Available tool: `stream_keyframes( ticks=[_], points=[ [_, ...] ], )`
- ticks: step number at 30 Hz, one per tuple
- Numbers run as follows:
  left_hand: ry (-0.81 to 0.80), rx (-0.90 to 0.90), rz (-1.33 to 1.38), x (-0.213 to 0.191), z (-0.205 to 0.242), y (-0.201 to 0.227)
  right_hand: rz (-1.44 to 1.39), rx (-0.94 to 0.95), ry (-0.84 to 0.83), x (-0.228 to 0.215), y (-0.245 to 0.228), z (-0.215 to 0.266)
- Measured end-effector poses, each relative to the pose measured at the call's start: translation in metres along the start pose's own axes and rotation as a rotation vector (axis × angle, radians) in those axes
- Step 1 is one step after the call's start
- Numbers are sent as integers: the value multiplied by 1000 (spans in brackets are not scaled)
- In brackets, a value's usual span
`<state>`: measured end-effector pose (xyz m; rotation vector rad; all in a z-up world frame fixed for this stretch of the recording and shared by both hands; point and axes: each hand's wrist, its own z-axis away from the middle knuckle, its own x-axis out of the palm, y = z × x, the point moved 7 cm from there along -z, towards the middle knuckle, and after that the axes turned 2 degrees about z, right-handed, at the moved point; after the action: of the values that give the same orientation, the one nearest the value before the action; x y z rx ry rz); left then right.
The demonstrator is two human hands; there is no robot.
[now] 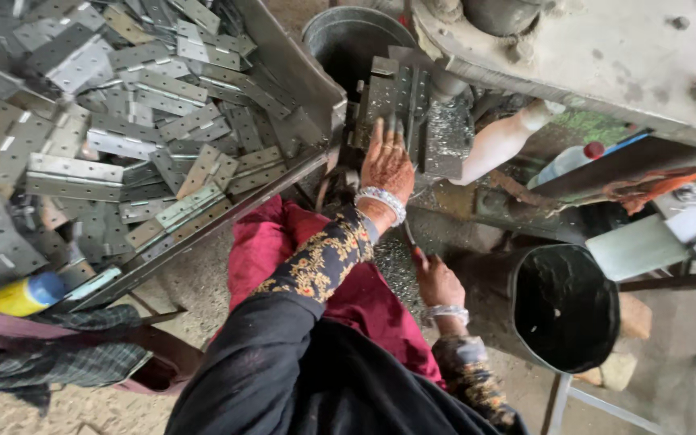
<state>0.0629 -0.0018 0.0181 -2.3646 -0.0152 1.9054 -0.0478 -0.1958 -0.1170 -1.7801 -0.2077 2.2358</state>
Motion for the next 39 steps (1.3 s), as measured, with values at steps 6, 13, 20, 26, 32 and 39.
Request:
stream_keyframes(
  ticks=[6,13,20,26,32,39],
  points=[
    [-158,-39,114,34,-16,0,86,-119,48,-32,1,-31],
    [-15,-67,117,26,-23,-6,35,-42,-77,18,15,-23],
    [-221,-81,73,24,-38,-15,131,-162,34,-18,12,-30],
    [-93,-89,127,25,-37,-18,66,-103,-18,-21,-11,-8],
    [-222,-38,59,16,-30,-16,-88,-16,-49,-26,-8,-14],
    [-231,-20,53,23,-33,-17,-19,-1,-135,7,6,-18]
  ],
)
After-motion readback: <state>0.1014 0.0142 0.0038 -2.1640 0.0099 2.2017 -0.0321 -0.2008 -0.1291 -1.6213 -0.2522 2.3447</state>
